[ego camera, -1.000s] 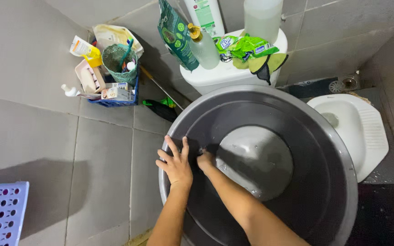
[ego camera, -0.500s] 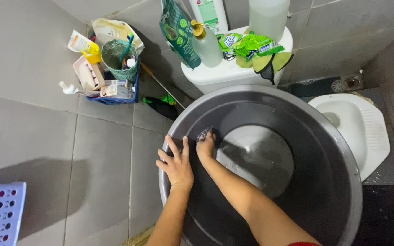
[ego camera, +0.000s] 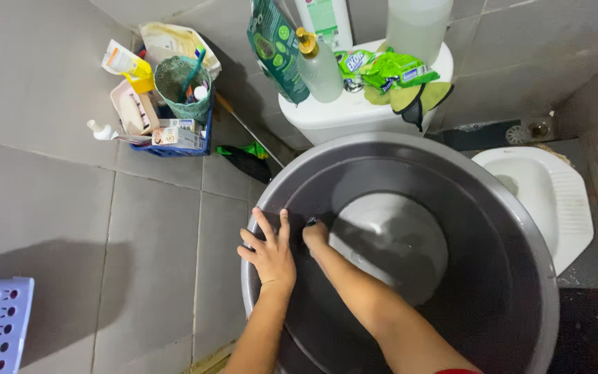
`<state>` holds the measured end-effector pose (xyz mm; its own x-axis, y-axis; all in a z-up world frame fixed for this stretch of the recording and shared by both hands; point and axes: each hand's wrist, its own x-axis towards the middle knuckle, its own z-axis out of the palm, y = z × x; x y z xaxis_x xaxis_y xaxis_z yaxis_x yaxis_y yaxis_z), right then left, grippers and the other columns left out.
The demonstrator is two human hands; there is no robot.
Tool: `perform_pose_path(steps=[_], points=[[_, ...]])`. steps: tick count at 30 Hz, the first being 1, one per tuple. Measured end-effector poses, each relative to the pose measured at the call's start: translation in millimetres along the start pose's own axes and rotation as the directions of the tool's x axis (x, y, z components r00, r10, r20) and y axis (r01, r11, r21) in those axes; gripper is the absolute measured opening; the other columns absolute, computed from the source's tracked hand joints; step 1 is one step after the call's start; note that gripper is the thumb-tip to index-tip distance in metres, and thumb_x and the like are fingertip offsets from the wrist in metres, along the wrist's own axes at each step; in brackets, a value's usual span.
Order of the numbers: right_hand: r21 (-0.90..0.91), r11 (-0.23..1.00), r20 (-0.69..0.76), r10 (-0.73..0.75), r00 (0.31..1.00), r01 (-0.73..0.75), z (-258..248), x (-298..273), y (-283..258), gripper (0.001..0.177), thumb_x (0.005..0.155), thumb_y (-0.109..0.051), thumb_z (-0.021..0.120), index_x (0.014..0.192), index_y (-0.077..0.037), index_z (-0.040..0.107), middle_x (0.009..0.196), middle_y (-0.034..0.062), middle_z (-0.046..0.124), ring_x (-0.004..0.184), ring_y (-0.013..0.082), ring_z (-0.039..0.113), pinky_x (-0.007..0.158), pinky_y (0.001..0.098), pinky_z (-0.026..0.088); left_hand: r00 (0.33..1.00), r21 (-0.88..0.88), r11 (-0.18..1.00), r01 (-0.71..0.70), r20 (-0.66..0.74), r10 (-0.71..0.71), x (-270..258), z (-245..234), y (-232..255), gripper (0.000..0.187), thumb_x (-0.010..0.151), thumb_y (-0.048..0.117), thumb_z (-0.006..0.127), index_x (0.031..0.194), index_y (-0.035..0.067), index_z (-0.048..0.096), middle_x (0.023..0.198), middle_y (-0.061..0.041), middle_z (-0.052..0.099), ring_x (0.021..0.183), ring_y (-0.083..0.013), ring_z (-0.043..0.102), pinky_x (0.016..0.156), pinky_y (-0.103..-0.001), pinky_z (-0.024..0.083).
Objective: The person scrubs the inside of a large grey bucket with a steel wool pad, rinses it under a tap, and pours out the water. They repeat the scrubbing and rinsing process multiple times.
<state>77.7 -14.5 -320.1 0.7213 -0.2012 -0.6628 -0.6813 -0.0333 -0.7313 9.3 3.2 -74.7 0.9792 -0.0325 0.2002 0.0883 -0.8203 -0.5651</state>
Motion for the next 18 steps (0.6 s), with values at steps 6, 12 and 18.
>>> perform_pose_path(steps=[6,12,18], points=[[0.126,0.968,-0.137,-0.2,0.97,0.217,4,-7,-33,0.036,0.084,-0.004,0.058,0.118,0.004,0.062,0.117,0.0302,0.066,0.114,0.0431,0.063,0.101,0.0438,0.048,1.0,0.015,1.0,0.001,-0.024,-0.001,1,-2,1,0.074,0.087,0.024,0.069,0.155,0.04,0.043,0.165,-0.025,0.014,0.127,-0.0546,0.04,0.092,-0.064,0.041],[0.001,0.909,-0.276,-0.401,0.874,0.417,0,22,-32,0.03,0.087,-0.005,0.057,0.114,0.008,0.062,0.114,0.0326,0.063,0.109,0.0478,0.059,0.1,0.0485,0.045,0.998,-0.028,1.0,-0.009,0.068,0.011,5,-6,-2,0.079,0.082,0.024,0.069,0.154,0.039,0.042,0.163,-0.025,0.018,0.127,-0.0554,0.041,0.093,-0.065,0.042],[0.231,0.917,-0.247,-0.268,0.931,0.325,-5,59,-12,0.035,0.083,-0.001,0.054,0.118,0.004,0.061,0.112,0.0241,0.067,0.106,0.0355,0.064,0.099,0.043,0.048,0.999,0.012,1.0,0.013,-0.044,-0.013,4,-2,1,0.075,0.085,0.022,0.071,0.153,0.041,0.044,0.163,-0.024,0.024,0.125,-0.0541,0.044,0.092,-0.065,0.042]])
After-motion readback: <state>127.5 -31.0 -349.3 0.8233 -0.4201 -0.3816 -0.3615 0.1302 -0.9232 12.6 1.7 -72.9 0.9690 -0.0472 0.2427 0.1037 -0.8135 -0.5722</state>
